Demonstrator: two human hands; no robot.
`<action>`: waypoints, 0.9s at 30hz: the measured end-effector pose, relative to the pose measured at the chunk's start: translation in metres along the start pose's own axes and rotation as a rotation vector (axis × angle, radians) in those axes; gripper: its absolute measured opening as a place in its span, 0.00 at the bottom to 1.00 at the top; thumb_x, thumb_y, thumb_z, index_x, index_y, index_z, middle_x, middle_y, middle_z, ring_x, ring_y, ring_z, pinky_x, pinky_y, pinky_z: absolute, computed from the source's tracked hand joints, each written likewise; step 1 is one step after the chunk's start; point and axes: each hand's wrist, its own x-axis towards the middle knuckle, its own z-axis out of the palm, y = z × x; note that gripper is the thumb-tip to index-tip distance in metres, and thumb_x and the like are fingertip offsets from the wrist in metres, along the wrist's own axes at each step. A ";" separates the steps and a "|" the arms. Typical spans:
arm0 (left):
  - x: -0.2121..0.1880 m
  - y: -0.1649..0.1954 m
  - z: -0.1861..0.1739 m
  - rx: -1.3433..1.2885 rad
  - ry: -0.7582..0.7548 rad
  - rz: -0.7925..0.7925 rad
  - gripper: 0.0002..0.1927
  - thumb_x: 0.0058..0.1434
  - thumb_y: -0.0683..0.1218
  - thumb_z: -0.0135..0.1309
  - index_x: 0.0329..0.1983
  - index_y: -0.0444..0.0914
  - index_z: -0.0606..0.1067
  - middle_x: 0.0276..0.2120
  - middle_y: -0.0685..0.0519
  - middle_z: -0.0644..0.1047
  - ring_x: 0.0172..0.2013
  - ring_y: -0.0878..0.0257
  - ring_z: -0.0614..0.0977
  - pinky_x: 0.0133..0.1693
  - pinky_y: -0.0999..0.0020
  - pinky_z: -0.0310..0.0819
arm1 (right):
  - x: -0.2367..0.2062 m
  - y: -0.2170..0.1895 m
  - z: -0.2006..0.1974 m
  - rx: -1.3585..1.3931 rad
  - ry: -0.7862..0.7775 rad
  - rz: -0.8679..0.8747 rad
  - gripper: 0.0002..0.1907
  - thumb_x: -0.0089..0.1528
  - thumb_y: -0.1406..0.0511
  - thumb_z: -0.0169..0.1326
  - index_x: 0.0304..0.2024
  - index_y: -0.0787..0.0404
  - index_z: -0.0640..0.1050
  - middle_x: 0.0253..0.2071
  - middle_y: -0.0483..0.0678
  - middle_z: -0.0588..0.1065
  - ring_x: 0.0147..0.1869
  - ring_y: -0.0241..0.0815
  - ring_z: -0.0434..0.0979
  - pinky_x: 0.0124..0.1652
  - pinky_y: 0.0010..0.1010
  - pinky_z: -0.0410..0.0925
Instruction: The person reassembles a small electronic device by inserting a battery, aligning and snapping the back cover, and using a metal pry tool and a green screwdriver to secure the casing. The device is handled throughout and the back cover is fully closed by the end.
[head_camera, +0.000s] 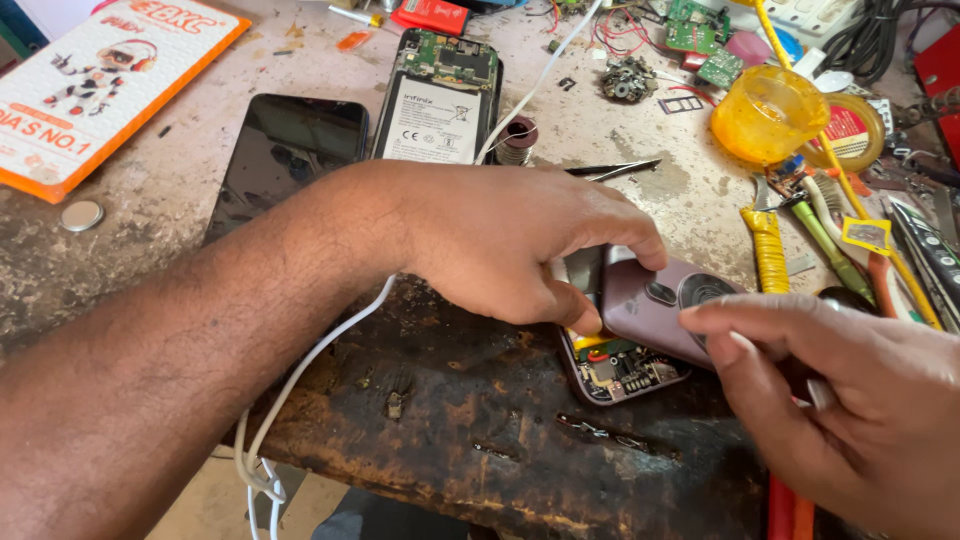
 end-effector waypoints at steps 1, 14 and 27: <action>0.000 0.001 0.000 -0.035 -0.029 -0.085 0.32 0.58 0.51 0.61 0.66 0.43 0.70 0.57 0.52 0.77 0.45 0.55 0.84 0.46 0.60 0.80 | 0.001 -0.001 0.000 0.001 -0.004 0.004 0.12 0.61 0.67 0.59 0.47 0.58 0.84 0.22 0.41 0.77 0.23 0.27 0.74 0.22 0.20 0.68; -0.006 0.004 0.005 0.122 0.079 0.189 0.38 0.59 0.61 0.60 0.66 0.35 0.69 0.61 0.41 0.72 0.61 0.47 0.74 0.57 0.56 0.68 | 0.010 0.010 -0.017 0.492 0.212 0.378 0.16 0.75 0.65 0.38 0.50 0.67 0.76 0.31 0.46 0.71 0.26 0.27 0.60 0.28 0.22 0.57; 0.001 0.003 -0.002 0.167 0.367 0.087 0.27 0.67 0.55 0.56 0.64 0.37 0.72 0.58 0.42 0.76 0.57 0.50 0.77 0.56 0.56 0.70 | 0.039 0.062 -0.019 -0.007 0.133 0.344 0.19 0.66 0.65 0.53 0.58 0.55 0.82 0.35 0.47 0.80 0.26 0.37 0.75 0.27 0.32 0.70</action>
